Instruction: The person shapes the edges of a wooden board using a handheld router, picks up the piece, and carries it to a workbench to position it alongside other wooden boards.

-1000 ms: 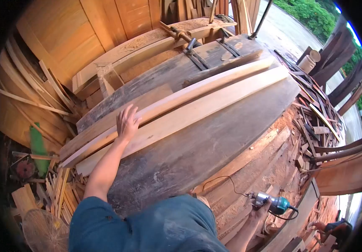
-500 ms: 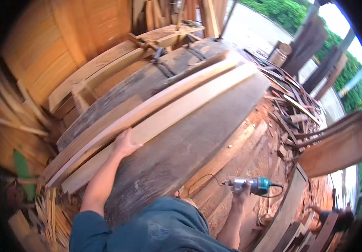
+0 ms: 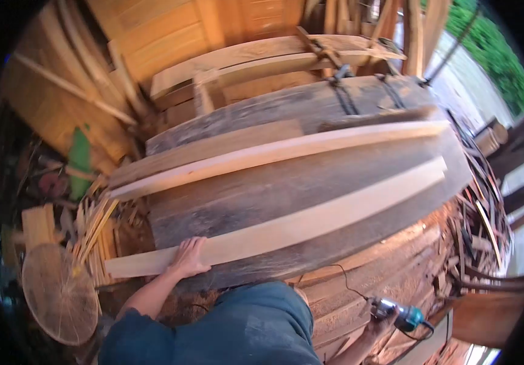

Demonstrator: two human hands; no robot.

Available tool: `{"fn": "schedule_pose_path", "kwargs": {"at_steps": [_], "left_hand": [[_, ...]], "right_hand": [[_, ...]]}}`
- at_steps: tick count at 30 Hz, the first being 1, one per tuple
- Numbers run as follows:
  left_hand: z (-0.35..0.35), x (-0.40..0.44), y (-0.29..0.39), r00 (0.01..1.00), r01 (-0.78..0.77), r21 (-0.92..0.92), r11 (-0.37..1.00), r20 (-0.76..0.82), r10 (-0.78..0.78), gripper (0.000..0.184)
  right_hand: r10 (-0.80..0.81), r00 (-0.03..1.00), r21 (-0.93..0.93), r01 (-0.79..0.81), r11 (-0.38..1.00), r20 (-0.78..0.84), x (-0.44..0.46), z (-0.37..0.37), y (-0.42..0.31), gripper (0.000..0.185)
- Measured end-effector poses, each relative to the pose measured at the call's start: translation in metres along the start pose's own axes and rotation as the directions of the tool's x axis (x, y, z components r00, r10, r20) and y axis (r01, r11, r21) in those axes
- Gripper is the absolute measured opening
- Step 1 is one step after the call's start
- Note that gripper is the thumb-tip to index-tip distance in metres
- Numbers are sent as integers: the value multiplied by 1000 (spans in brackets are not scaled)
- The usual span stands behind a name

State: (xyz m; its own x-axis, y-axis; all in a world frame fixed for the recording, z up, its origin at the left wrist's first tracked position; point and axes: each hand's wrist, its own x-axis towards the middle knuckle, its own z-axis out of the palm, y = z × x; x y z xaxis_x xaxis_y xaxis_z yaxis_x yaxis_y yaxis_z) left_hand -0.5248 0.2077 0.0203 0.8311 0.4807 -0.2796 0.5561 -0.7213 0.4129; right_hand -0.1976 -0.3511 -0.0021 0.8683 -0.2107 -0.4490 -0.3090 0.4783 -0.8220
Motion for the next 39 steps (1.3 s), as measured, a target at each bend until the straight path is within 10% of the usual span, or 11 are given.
{"fn": "schedule_pose_path", "kwargs": {"at_steps": [4,6,8,10,14,17,23,29,35,37,39], "left_hand": [[21,-99,-66,915,324,-139,936,-205,-348,103],[55,-137,-110,562,587,-464,663,-356,-746,98],[109,-149,-167,281,249,-932,265,-192,-940,104],[141,-135,-211,253,-274,-951,-141,70,-965,109],[139,-91,-238,-171,53,-957,-285,273,-947,76],[148,-83,-246,-292,39,-941,-337,312,-904,73],[46,-88,-170,-151,-391,-908,-150,224,-963,85],[-29,-79,-164,461,-578,-782,-233,-77,-884,73],[-124,-106,-99,98,-568,-811,138,-233,-967,96],[-119,-149,-175,292,-644,-742,187,-465,-836,75],[-164,-148,-99,188,-648,-677,350,-587,-788,66]], "right_hand": [[58,986,-36,-53,998,154,25,-14,-6,50],[-64,978,-120,89,989,201,17,1,-10,46],[-112,968,-185,156,970,225,14,39,-11,46],[-144,960,-222,199,954,241,11,63,-11,45],[-183,950,-255,248,935,251,8,81,-19,44],[-204,944,-262,272,926,260,4,86,-22,43],[-257,940,-256,311,915,224,-13,68,-31,42],[-372,925,-166,379,910,75,-46,-20,-66,42],[-411,911,-97,406,909,-30,-58,-27,-94,48],[-438,896,-76,434,898,-68,-45,-37,-100,52],[-436,894,-77,429,900,-106,-41,-29,-111,52]]}}
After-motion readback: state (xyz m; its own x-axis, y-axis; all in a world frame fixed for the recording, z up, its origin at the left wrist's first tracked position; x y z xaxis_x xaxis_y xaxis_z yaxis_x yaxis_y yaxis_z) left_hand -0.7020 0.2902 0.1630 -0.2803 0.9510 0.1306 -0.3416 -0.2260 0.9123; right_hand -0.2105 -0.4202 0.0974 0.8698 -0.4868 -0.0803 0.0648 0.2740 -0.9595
